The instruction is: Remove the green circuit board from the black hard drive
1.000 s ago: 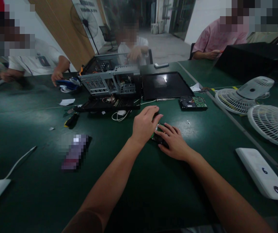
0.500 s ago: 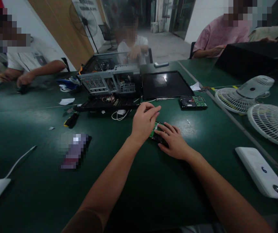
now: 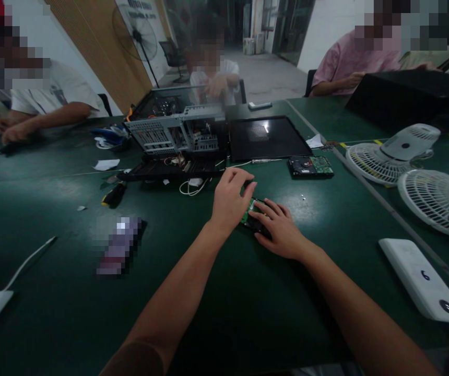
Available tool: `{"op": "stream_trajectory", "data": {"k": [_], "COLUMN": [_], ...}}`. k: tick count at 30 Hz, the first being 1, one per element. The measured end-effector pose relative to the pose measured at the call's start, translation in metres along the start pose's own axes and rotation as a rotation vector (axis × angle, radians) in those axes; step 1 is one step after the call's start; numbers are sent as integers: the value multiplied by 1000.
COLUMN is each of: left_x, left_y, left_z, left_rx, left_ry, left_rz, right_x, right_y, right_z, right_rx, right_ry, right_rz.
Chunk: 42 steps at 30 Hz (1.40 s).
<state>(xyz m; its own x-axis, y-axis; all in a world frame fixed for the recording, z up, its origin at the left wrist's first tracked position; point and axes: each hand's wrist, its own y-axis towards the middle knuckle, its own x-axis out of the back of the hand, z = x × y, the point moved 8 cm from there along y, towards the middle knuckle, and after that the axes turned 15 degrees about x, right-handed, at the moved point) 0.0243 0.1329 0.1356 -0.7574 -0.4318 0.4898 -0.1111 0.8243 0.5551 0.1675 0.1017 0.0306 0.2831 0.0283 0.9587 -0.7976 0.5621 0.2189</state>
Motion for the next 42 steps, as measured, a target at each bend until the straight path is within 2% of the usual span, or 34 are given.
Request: {"op": "stream_trajectory", "data": {"k": [5,11,22,34,42], "left_x": [-3,-3,-6,-2,-6], "left_y": [0,-1,-1,-3,-2], "left_z": [-3,1,3,-6,-6], "left_rx": [-28,-2,46,-51,-65], "left_ry": [-34,-41,-73,111,115], "left_rz": [63,29,41,-11,36], "right_x": [0,0,1,0,0], "right_y": [0,0,0,0,0], "right_z": [0,-1,0,0,0], "right_rx": [-2,-2,3,-2,-1], "right_ry": [4,9,5,-4,-1], "right_rz": [-3,7,2,1,7]}}
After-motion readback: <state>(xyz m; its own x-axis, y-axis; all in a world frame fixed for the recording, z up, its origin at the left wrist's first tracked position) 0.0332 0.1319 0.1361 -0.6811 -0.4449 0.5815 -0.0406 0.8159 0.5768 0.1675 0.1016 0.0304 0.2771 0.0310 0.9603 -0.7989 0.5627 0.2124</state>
